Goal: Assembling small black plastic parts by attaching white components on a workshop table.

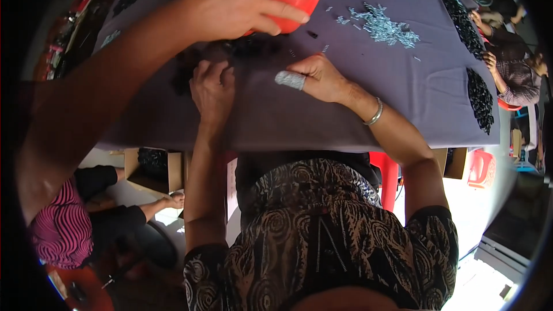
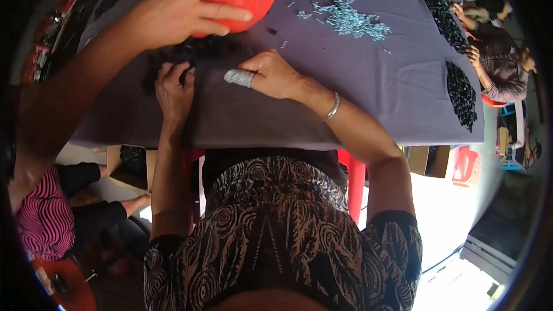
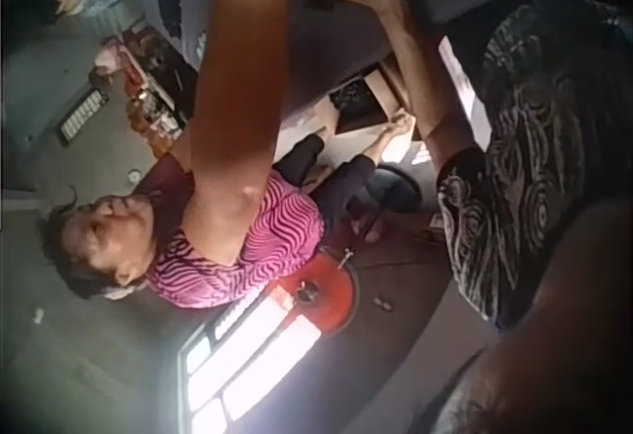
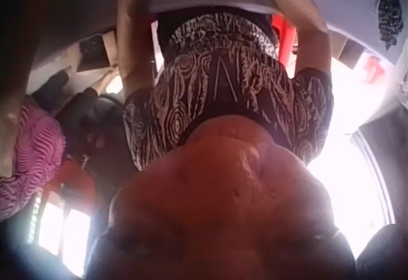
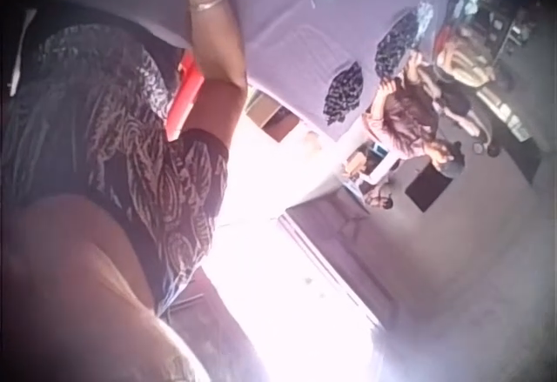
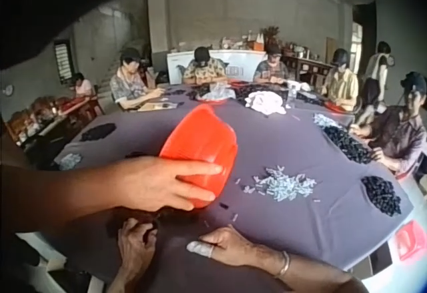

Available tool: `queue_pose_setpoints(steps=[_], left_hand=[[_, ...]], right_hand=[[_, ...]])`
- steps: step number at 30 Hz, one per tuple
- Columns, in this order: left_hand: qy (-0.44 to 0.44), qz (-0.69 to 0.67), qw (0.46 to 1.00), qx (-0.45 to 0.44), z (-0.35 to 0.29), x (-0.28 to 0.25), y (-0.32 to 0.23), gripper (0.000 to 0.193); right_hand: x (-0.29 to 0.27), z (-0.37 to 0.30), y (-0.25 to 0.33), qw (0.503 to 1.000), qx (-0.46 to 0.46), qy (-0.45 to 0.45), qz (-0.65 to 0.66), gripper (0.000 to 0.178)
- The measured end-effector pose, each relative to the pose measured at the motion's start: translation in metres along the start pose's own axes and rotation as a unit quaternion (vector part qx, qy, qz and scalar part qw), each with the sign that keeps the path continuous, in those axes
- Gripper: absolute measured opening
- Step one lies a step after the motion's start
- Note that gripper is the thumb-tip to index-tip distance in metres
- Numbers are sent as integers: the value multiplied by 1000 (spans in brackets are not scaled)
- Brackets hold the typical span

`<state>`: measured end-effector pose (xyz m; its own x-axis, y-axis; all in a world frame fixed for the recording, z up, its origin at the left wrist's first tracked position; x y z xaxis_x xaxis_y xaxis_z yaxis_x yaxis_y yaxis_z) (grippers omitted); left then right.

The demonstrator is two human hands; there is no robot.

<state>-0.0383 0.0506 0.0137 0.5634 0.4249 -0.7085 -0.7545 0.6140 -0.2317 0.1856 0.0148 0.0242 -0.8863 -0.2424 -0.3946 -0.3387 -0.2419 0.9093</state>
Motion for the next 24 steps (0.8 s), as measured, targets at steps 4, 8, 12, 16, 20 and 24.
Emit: queue_pose_setpoints(steps=[4,8,12,16,20,24], left_hand=[[15,17,1000,-8,-2,2,0,16],[26,29,999,3,1,4,-1,19],[29,41,999,-3,-1,3,-1,20],[28,39,999,-2,-1,3,-1,21],[25,53,998,12,-2,4,0,22],[33,67,997,17,-2,6,-3,24]], right_hand=[[-12,3,-1,995,61,-25,-76,41],[-33,5,-3,992,37,-73,-98,42],[-47,7,-9,982,67,-92,-150,41],[-64,7,-5,973,94,-119,-172,39],[-70,6,-13,961,168,-74,-208,35],[-65,7,-14,951,137,-84,-263,29]])
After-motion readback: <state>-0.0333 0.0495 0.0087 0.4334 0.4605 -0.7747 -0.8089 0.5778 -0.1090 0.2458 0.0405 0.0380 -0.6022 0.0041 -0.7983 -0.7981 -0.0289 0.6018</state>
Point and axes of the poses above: each hand's wrist, its own z-axis towards the middle knuckle, its own x-axis out of the palm, y = z × x, the point moved 3 cm from there along z, towards the middle knuckle, and after that the axes turned 9 degrees about x, right-handed, at the moved point
